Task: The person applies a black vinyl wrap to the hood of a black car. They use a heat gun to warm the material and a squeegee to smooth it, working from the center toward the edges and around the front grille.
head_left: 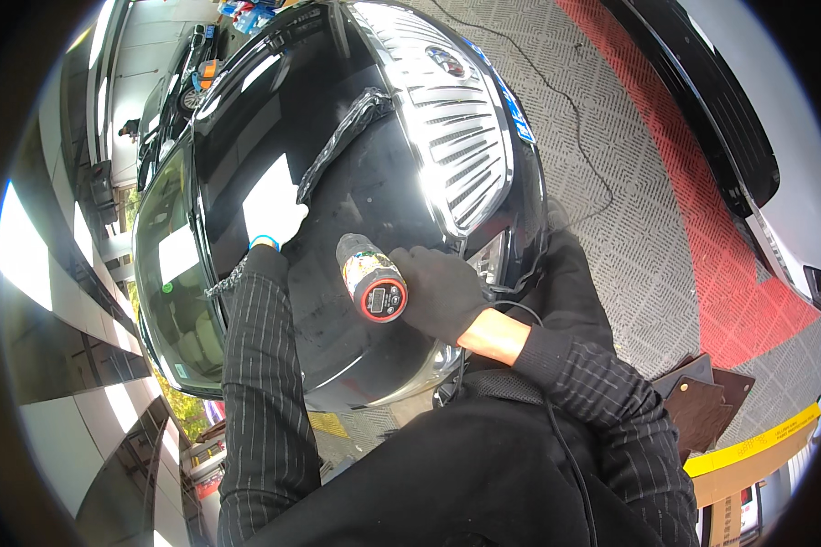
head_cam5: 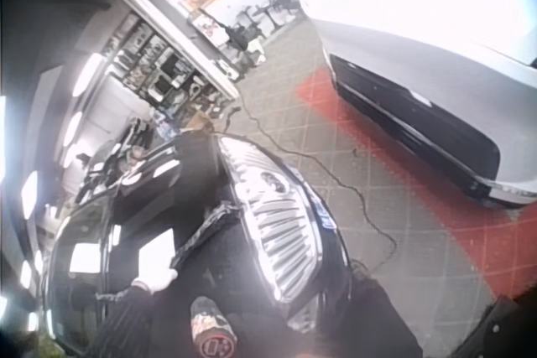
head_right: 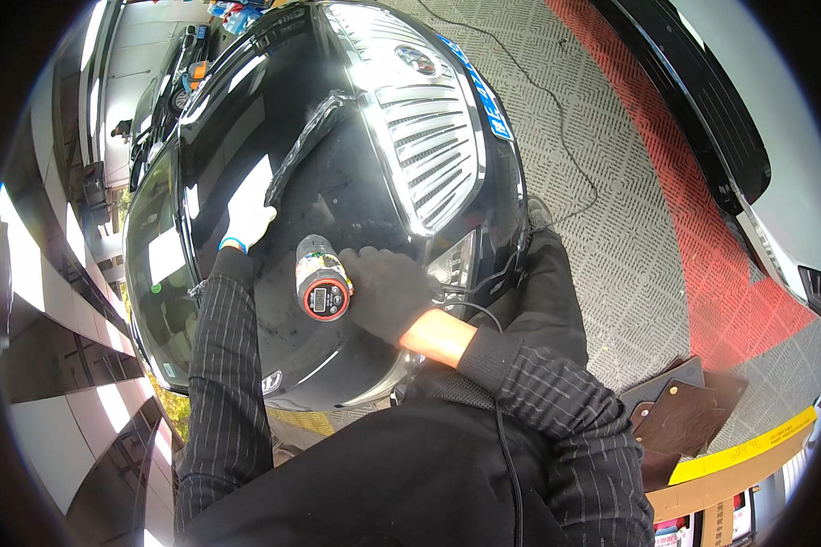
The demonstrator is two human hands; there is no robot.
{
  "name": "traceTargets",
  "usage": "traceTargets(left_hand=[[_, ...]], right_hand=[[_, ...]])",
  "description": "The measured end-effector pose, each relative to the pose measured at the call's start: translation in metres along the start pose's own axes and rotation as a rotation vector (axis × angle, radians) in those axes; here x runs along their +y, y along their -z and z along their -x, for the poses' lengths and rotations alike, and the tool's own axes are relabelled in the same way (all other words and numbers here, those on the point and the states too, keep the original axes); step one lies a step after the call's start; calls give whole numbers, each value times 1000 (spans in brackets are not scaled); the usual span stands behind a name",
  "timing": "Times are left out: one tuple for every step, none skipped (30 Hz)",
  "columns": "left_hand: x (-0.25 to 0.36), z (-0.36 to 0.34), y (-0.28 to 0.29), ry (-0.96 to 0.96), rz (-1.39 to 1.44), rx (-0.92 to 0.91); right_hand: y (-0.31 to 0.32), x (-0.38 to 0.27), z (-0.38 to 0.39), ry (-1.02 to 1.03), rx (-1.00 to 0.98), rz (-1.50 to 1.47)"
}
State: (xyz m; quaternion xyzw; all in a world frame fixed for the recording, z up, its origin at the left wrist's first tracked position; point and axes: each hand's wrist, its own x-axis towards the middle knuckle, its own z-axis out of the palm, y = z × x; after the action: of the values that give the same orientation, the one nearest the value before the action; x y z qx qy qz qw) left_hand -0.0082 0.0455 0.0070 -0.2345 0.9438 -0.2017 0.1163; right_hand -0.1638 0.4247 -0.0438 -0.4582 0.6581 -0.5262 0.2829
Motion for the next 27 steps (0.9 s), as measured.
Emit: traceTargets(left_hand=[[4, 0, 5, -1, -5, 23], [10, -1, 9, 48, 0, 6], [15, -1, 15, 70, 7, -81], [22, -2, 21, 144, 24, -206], [28, -1, 26, 159, -8, -264], [34, 0, 31, 197, 55, -315], [37, 1, 36, 176, 68, -299], [41, 4, 38, 151, 66, -256], [43, 6, 38, 145, 96, -223], [44, 9, 37, 141, 110, -226], [46, 12, 33, 143, 110, -213], [43, 15, 30, 130, 88, -156], [45, 16, 21, 155, 140, -165], [45, 18, 14, 141, 169, -89], [43, 18, 6, 152, 188, -120], [41, 18, -1, 177, 191, -172], [41, 20, -7, 164, 189, -147], [41, 19, -12, 190, 186, -142], [40, 19, -15, 190, 223, -164], [40, 18, -15, 187, 247, -182], [39, 17, -12, 197, 206, -193], [37, 14, -6, 196, 224, -164], [36, 10, 2, 191, 234, -146], [36, 6, 12, 197, 231, -173], [32, 1, 24, 205, 231, -224], [29, -10, 35, 190, 115, -336], [27, -14, 48, 198, 110, -357]], right_hand=[[-1, 0, 0, 1, -1, 2], [-2, -1, 0, -11, -16, 8], [-1, -1, 1, 0, -6, 6], [-1, -1, 2, 1, -11, 7], [0, -2, 2, 6, -13, 6], [0, -2, 3, 3, -18, 12], [1, -2, 3, 4, -19, 16], [1, -3, 4, 6, -22, 20], [0, -3, 4, 4, -21, 19], [0, -3, 3, 2, -19, 19], [0, -4, 4, 4, -19, 13], [0, -5, 4, 15, -6, 17], [0, -6, 4, 31, 7, 19], [1, -7, 4, 50, 22, 22], [2, -8, 5, 27, -4, 32], [4, -9, 6, 18, -19, 35], [7, -10, 7, 10, -36, 39], [10, -11, 6, 17, -37, 36], [13, -11, 6, -18, -90, 49], [17, -11, 6, -37, -102, 65], [19, -11, 5, -53, -112, 80], [21, -11, 3, -71, -119, 94], [23, -10, 2, -75, -108, 122], [24, -9, 0, -71, -103, 131], [26, -8, -1, -75, -98, 138], [28, -6, -2, -84, -94, 148], [30, -6, -3, -83, -89, 151]])
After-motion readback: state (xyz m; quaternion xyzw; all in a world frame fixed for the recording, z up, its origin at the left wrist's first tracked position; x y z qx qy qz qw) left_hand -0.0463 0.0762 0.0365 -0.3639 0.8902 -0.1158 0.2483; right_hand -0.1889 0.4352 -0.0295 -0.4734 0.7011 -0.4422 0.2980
